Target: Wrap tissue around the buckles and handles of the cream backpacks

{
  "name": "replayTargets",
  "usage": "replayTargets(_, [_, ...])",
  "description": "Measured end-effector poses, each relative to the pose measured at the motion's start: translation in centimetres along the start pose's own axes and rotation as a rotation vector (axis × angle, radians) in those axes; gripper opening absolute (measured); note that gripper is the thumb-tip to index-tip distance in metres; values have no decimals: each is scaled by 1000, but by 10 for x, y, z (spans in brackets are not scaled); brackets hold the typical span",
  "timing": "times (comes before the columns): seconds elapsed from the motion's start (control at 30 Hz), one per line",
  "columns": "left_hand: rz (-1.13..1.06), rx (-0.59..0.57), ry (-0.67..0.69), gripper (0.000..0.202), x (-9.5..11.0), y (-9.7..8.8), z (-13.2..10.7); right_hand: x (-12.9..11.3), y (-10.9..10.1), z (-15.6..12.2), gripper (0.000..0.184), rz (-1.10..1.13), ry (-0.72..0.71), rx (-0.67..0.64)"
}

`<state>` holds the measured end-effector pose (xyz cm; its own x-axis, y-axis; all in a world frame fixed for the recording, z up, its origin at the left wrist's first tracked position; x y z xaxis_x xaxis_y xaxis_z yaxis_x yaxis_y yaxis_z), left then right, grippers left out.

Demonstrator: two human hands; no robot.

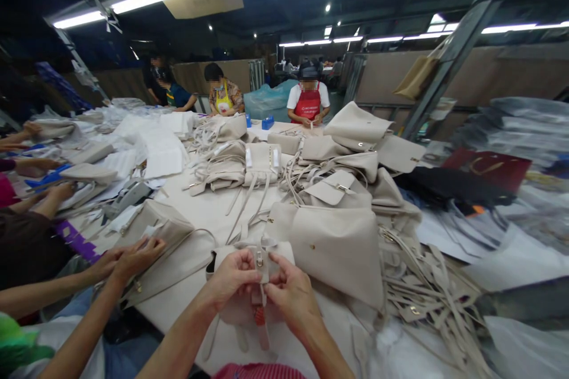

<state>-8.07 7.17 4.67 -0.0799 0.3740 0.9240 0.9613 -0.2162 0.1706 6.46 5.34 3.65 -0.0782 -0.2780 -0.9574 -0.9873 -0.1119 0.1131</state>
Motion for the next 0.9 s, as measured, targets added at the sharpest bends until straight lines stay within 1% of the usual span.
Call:
replayTargets(0.07, [-42,-52,-5,27,-1,-3,0,-3,-1,0,60,54,39,25])
replayTargets(0.13, [-72,-92,-1,27,-1,-3,0,-6,1,-3,52,199,94,4])
replayTargets(0.17, [-71,-90,10,27,-2,-2,-1,-7,3,-5,48,281,115,-8])
replayTargets(0.23, [-14,-36,59,26,-1,3,-2,-8,6,-9,40,398,126,6])
replayTargets(0.3, [143,60,134,23,1,11,-5,-8,7,-11,37,416,112,79])
replayTargets(0.37, [387,156,193,18,4,20,-8,-5,6,-10,34,375,95,154])
replayTargets(0.43, [634,228,213,15,6,29,-12,-2,5,-7,31,326,80,202])
replayTargets(0.5, [810,262,207,14,6,36,-14,1,4,-2,29,287,60,223])
replayTargets(0.57, [910,274,205,13,4,40,-14,2,3,1,27,255,38,241])
replayTargets(0.67, [958,283,210,14,0,41,-11,-2,3,3,23,241,18,232])
replayTargets(0.73, [945,298,217,14,-1,39,-9,-8,3,2,24,250,24,188])
replayTargets(0.8, [904,310,236,15,1,36,-9,-13,2,0,26,251,43,128])
replayTargets(0.9, [776,285,244,15,5,30,-10,-16,-2,-4,29,267,84,38])
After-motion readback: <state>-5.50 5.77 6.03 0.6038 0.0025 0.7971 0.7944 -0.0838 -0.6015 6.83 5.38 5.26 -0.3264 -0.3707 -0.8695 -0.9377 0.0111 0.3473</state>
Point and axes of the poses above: each hand's wrist, its own z-axis towards the middle knuckle, its own y-axis out of the palm, x = y × z, the point moved 2 cm from there along z, towards the middle knuckle, and after that the axes turned 1 degree about -x, right-handed, at the moved point
